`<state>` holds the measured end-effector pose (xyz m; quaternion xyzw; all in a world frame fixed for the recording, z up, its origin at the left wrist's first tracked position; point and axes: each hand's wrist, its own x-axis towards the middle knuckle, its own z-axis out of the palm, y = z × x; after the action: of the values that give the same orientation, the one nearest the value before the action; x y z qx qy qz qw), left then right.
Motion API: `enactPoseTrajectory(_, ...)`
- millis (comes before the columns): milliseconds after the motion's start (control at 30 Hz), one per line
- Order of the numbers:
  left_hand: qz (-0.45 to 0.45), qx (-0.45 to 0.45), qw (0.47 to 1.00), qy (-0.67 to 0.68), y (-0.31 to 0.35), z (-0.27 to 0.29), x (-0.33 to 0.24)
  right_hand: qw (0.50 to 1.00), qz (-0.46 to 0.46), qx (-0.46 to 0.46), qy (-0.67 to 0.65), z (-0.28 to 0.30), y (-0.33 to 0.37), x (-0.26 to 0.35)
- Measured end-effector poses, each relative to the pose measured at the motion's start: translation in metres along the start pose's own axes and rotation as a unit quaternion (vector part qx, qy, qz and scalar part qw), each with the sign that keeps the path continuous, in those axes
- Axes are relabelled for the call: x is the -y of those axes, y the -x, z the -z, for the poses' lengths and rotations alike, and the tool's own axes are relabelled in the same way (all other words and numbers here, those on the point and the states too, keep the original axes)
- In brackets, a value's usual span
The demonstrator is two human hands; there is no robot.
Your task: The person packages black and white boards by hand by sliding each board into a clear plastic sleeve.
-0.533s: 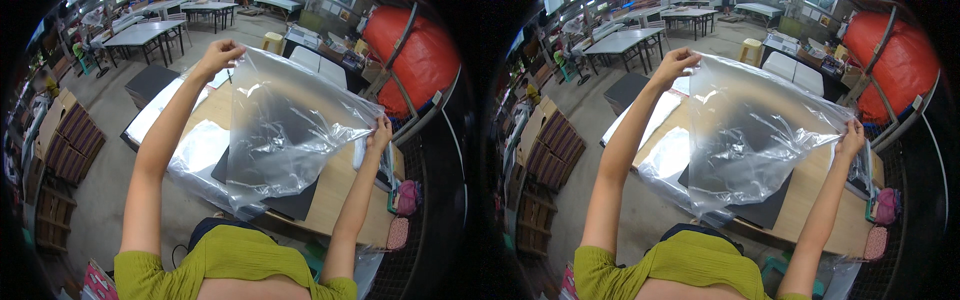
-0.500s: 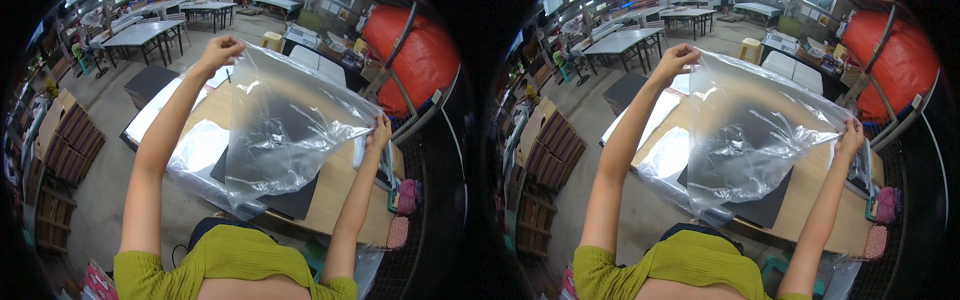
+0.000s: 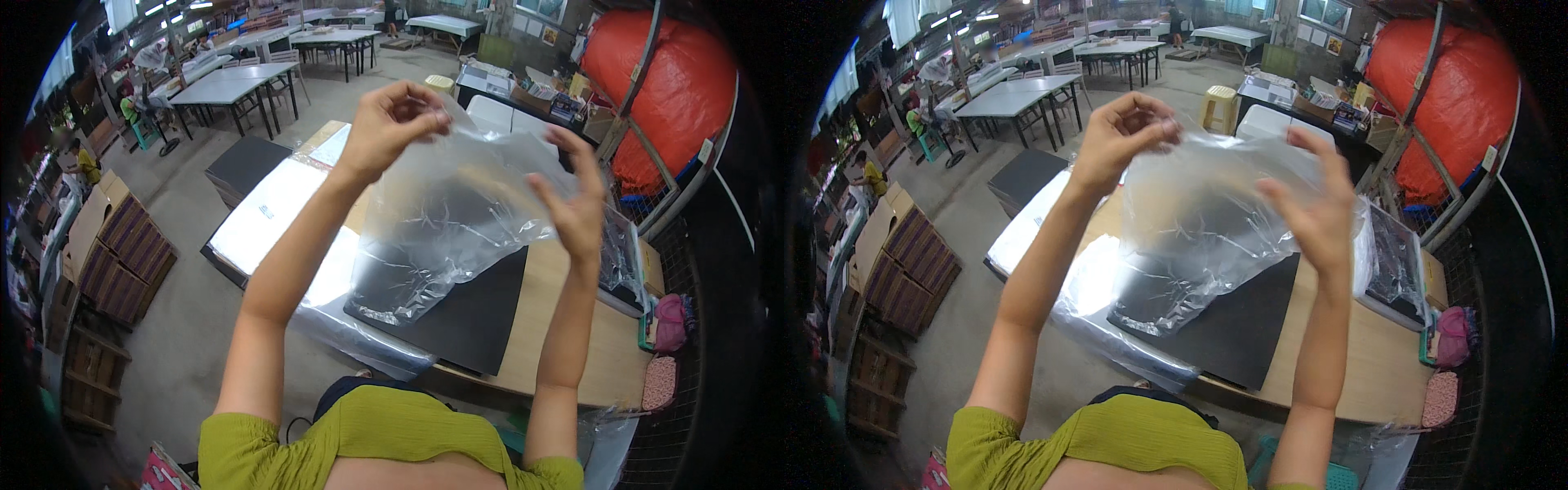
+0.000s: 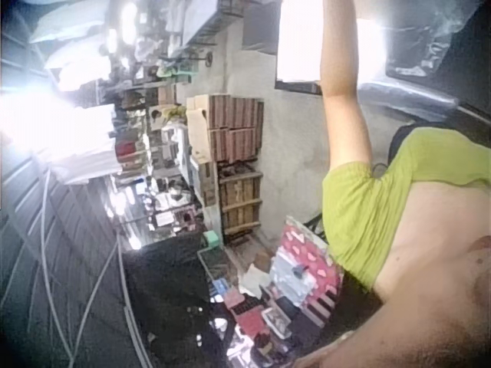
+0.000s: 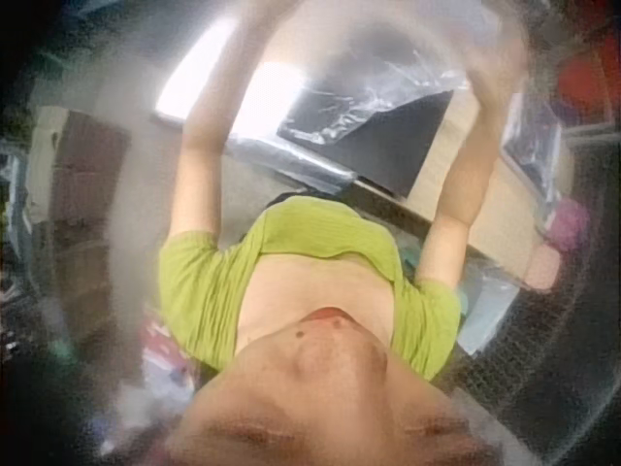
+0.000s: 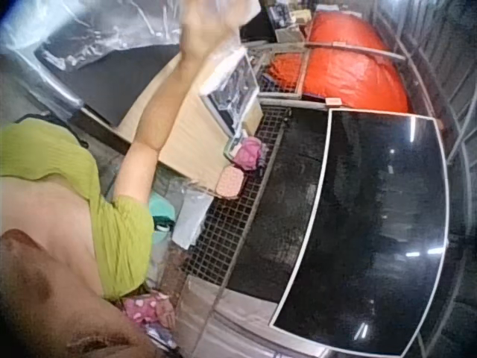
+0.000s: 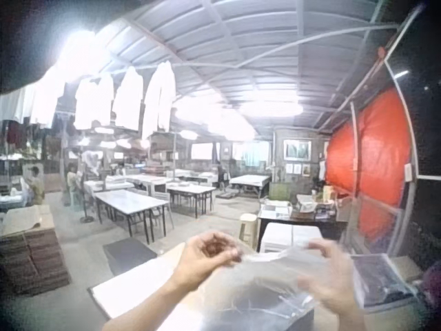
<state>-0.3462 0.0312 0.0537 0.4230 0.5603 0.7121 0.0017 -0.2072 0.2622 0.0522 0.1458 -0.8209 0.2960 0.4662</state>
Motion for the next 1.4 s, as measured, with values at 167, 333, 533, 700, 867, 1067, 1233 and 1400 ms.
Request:
enactPoseTrajectory(167,0.0,0.016,0.998,-0.066,0.026,-0.006,-0.01,0.978,0.001,0.151,-0.143,-0.049,-0.024,0.013)
enactPoseTrajectory(333,0.003,-0.008,1.0,0.026,0.055,0.002,-0.017,0.94,-0.126,0.131,-0.29,-0.057,-0.014,0.013)
enactPoseTrajectory(533,0.012,-0.022,1.0,0.002,0.076,0.003,-0.014,0.949,-0.127,0.129,-0.257,-0.083,0.003,0.039)
enactPoseTrajectory(700,-0.033,-0.105,0.993,0.052,0.084,-0.018,-0.017,0.965,-0.107,0.088,-0.22,-0.085,0.013,0.052)
enactPoseTrajectory(867,0.027,-0.091,0.991,-0.099,0.087,-0.008,-0.005,0.987,-0.064,-0.029,-0.145,-0.095,0.023,0.045)
enactPoseTrajectory(1067,0.12,-0.052,0.987,0.093,0.103,-0.004,0.024,0.778,-0.293,0.149,-0.536,-0.095,0.042,0.038)
enactPoseTrajectory(1233,0.203,-0.009,0.868,0.453,0.125,0.027,0.035,0.571,-0.112,0.522,-0.624,-0.064,0.101,0.028)
enactPoseTrajectory(1400,0.388,0.273,0.879,0.057,0.209,0.055,0.126,0.759,-0.291,0.171,-0.556,0.004,0.178,0.007)
